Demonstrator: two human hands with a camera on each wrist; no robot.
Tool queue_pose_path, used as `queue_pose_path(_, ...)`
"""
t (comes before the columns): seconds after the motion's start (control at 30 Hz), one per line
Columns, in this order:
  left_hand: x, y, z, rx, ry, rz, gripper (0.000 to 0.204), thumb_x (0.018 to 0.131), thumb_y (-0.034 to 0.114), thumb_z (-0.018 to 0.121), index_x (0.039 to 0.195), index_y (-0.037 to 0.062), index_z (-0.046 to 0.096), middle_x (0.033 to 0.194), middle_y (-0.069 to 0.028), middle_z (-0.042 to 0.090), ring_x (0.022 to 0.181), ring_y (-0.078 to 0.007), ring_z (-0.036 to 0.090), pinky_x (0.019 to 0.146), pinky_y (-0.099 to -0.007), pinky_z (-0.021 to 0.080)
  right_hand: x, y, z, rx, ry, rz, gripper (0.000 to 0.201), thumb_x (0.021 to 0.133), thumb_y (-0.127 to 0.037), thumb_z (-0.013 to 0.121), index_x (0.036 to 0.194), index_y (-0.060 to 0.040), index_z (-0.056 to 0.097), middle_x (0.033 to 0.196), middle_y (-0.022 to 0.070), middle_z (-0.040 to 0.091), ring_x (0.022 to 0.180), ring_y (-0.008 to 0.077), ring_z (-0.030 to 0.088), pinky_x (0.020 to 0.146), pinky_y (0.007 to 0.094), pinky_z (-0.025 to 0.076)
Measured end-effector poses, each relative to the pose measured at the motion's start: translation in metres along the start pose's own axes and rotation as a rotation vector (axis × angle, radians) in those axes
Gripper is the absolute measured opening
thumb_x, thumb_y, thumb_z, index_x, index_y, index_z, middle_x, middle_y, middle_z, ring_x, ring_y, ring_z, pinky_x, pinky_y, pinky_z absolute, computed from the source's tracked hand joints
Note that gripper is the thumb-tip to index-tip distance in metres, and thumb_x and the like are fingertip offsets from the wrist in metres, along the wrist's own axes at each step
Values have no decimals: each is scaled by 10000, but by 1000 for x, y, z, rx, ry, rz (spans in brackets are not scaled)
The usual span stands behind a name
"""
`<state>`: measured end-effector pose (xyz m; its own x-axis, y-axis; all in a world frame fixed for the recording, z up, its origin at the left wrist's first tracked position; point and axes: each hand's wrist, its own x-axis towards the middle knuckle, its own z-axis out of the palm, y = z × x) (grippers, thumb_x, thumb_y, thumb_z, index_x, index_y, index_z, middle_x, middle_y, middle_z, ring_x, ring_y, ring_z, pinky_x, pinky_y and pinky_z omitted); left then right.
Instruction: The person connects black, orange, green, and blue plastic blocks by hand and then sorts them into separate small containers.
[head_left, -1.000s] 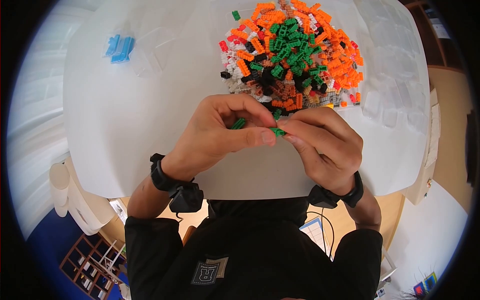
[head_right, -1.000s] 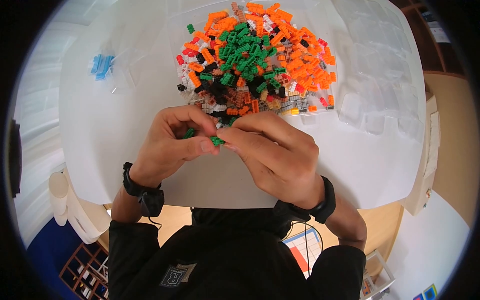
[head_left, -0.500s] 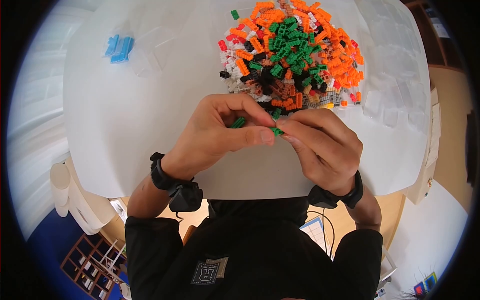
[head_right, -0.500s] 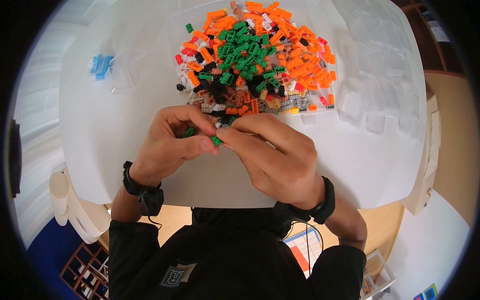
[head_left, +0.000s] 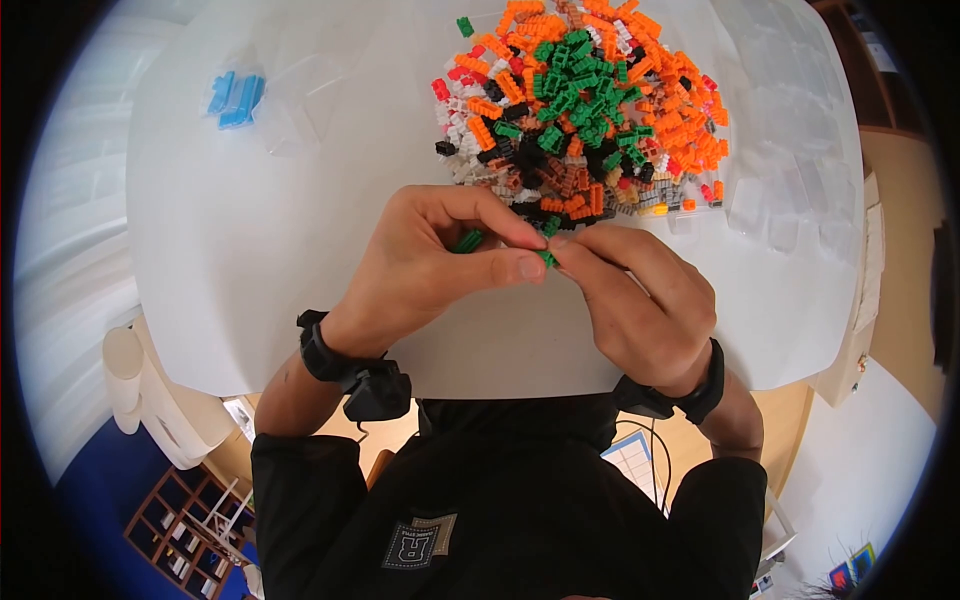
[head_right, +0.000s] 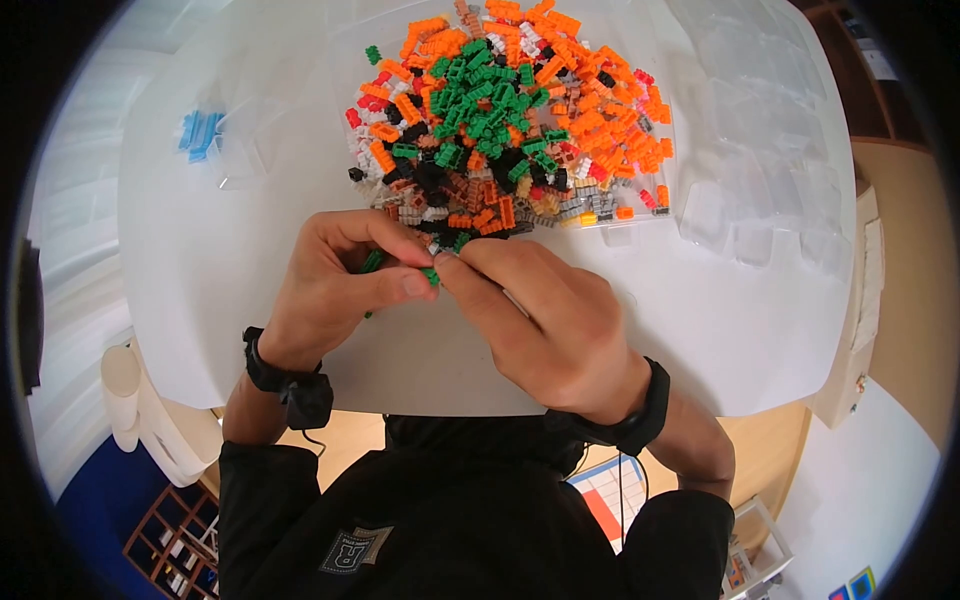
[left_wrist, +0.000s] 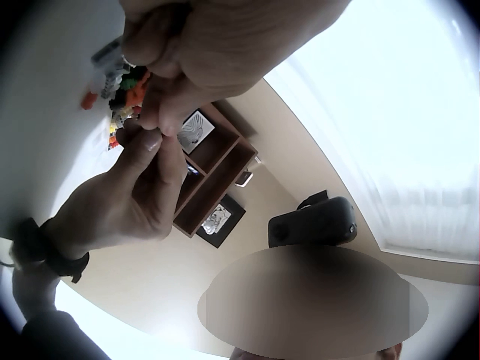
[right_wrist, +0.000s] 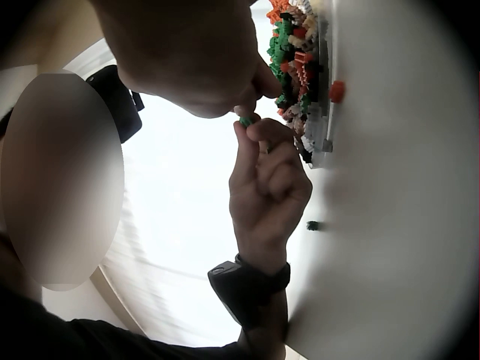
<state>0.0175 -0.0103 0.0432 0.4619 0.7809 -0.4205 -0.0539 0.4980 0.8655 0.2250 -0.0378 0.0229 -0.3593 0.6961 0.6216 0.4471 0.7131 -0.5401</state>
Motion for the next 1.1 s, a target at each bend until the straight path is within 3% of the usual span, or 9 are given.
queue_pose_path(0.2,0,-1,0,52,10,22,131,769,-24,729,881,-20,661,882,-80,667,767,-114,638,661,-209,486,2,-4,-1,-65,-33,3,371,577,60,658,948,68,666,859,149,605,671,241,625,524,289,511)
queue_pose_path(0.37,-1,-1,1,28,20,33,129,768,-36,716,885,-33,661,906,-101,675,789,-130,652,668,-222,499,7,-8,-4,143,26,241,335,625,126,695,936,1,691,820,108,624,656,211,618,540,278,499)
queue_pose_path(0.53,2,5,4,-12,31,18,167,768,21,740,894,-5,634,879,-79,676,766,-97,640,576,-171,433,7,-8,-3,151,40,244,327,628,133,696,925,-3,692,821,104,629,655,211,618,546,277,499)
queue_pose_path(0.73,1,4,1,-28,10,-48,157,775,36,744,875,17,625,852,-50,663,679,-45,572,503,-171,338,5,-9,-3,127,24,245,267,656,112,697,902,7,700,831,115,646,673,212,638,565,273,512)
queue_pose_path(0.9,0,1,1,-60,14,-40,147,769,32,748,845,22,623,857,-52,661,663,-44,561,493,-176,325,5,-11,-3,86,-6,247,218,679,92,708,884,17,707,838,128,660,691,215,655,589,271,525)
queue_pose_path(0.97,0,-1,1,-74,12,-41,145,766,29,750,837,22,623,855,-54,660,665,-47,564,492,-177,328,3,-7,1,84,45,168,329,613,131,669,917,6,693,807,103,621,643,203,620,522,263,496)
queue_pose_path(1.1,0,-2,1,-69,9,-44,153,758,27,753,841,21,625,846,-48,655,655,-43,552,488,-180,322,7,-9,-3,138,6,231,299,640,126,674,913,6,692,814,104,629,649,203,624,533,266,500)
